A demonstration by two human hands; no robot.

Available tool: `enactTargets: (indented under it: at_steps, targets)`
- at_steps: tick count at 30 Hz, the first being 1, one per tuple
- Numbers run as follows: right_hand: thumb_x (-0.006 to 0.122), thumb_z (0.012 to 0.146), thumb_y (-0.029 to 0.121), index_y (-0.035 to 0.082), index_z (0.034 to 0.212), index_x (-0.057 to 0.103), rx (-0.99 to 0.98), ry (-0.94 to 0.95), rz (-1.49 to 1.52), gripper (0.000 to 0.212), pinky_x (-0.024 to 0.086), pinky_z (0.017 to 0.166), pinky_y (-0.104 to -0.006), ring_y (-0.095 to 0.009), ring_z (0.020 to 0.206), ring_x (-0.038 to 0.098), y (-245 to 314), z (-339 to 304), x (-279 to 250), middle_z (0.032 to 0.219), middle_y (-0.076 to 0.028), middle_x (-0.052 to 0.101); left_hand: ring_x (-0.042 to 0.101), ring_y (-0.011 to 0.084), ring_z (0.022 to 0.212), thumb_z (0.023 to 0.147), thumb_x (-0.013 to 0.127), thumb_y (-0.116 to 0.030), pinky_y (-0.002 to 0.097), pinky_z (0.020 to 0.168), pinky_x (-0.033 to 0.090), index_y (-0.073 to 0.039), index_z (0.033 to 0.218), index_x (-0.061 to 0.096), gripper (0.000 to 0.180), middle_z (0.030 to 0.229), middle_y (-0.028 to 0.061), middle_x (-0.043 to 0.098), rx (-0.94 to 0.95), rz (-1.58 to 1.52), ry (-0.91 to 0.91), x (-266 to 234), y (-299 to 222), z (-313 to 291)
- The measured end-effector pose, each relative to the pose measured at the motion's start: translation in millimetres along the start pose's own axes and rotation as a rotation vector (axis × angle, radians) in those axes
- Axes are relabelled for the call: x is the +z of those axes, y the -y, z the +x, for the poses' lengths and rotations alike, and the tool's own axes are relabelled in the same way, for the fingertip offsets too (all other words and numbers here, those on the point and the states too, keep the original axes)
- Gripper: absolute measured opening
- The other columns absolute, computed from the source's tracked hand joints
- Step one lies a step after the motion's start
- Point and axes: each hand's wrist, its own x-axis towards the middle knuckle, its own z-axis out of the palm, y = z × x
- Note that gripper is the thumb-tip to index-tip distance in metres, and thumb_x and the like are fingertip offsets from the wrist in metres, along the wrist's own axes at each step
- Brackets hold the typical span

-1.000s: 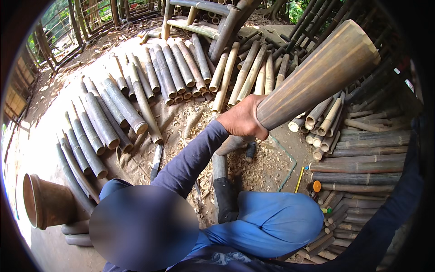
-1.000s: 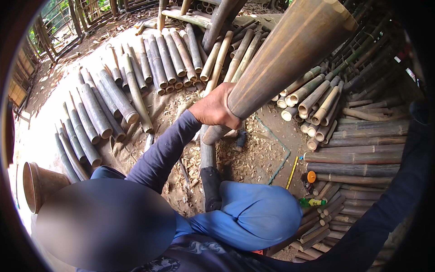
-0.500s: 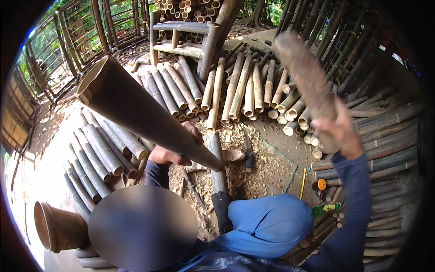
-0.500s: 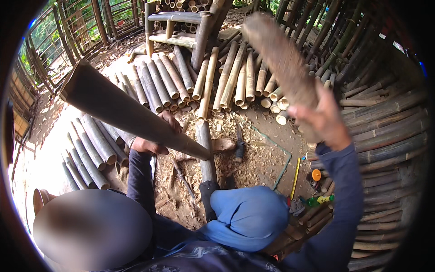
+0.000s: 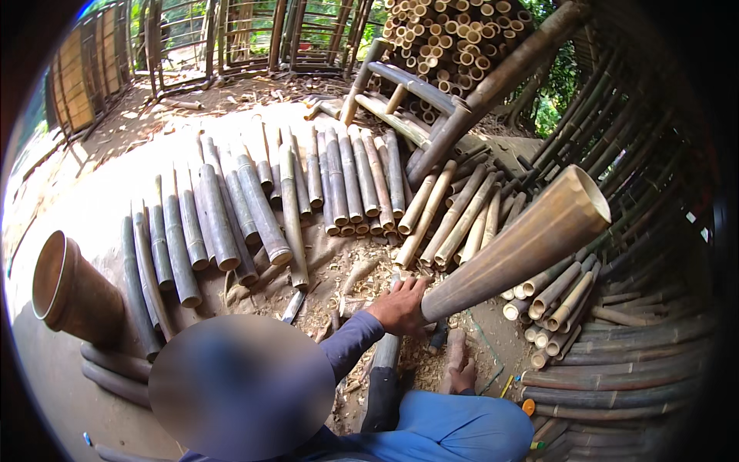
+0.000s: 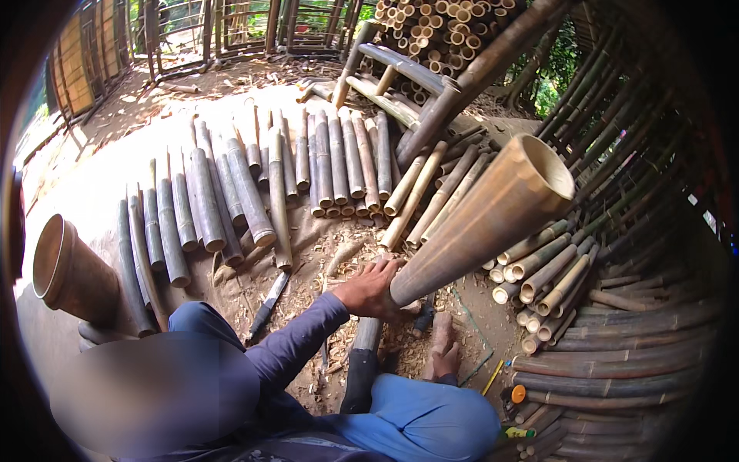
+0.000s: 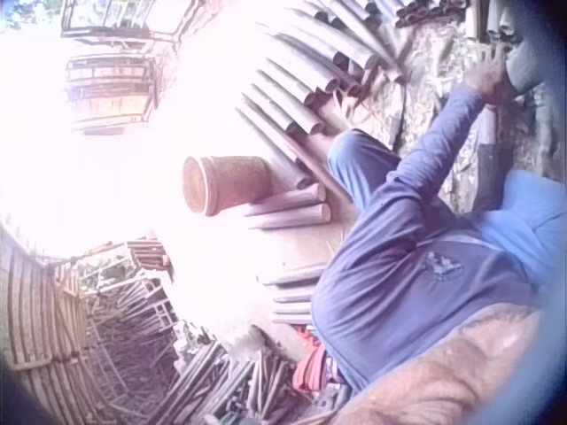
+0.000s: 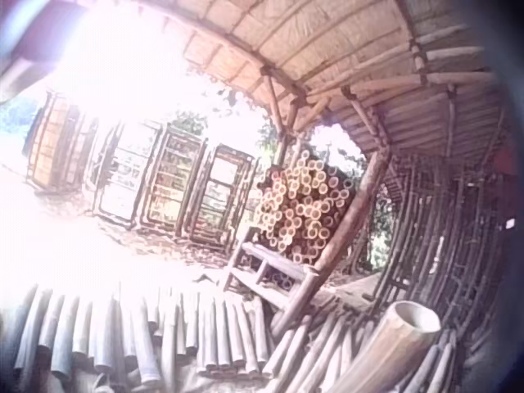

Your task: The person sits on the ground and uses a chisel and a wooden mallet to carve a hole into a bamboo pole. They repeatedly strike the chisel to remove material, then switch to a curved knife to refine the opening. The person also uses a smaller bamboo piece to test the fit inside the carved section.

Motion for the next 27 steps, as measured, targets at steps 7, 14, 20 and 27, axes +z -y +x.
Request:
enactTargets:
  at_steps: [7, 14, 20, 27]
  targets:
    - [0.085, 0.074, 0.027, -0.002, 0.144, 0.034, -0.832, 0.254, 0.486, 0.091, 0.038, 0.109, -0.0420, -0.031, 0.125, 0.050, 259.3, -52.7, -102.7, 0.130, -0.019, 0.052, 0.049, 0.0387, 0.129, 0.055, 0.086, -0.018, 0.0470, 0.110, 0.040, -0.008, 0.139, 0.049, 0.093, 0.136, 0.0169, 0.056, 0.188, -0.409, -0.183, 77.9, 79.7, 16.4]
    - [0.075, 0.069, 0.012, 0.002, 0.112, 0.051, -0.735, 0.016, 0.921, 0.051, 0.045, 0.098, -0.0377, -0.020, 0.100, 0.059, 322.7, -66.1, -88.4, 0.102, -0.011, 0.061, 0.063, 0.0432, 0.109, 0.066, 0.070, -0.009, 0.0459, 0.093, 0.050, 0.000, 0.121, 0.059, 0.056, 0.111, 0.0250, 0.067, 0.103, -0.620, -0.179, 87.0, 58.6, 24.2]
    - [0.072, 0.066, 0.011, 0.002, 0.109, 0.049, -0.797, 0.256, 0.893, 0.049, 0.046, 0.098, -0.0405, -0.024, 0.100, 0.060, 308.8, -53.4, -108.2, 0.101, -0.014, 0.061, 0.059, 0.0428, 0.104, 0.063, 0.074, -0.011, 0.0464, 0.090, 0.046, 0.000, 0.111, 0.060, 0.051, 0.100, 0.0217, 0.064, 0.060, -0.571, -0.384, 92.1, 32.2, 13.5]
    - [0.068, 0.067, 0.027, 0.000, 0.109, 0.046, -0.829, -0.194, 0.911, 0.055, 0.047, 0.094, -0.0442, -0.025, 0.092, 0.058, 330.4, -79.6, -153.4, 0.095, -0.016, 0.056, 0.064, 0.0440, 0.093, 0.059, 0.075, -0.009, 0.0487, 0.082, 0.051, 0.000, 0.113, 0.057, 0.058, 0.097, 0.0218, 0.066, 0.274, -0.679, -0.132, 42.4, -15.3, 17.6]
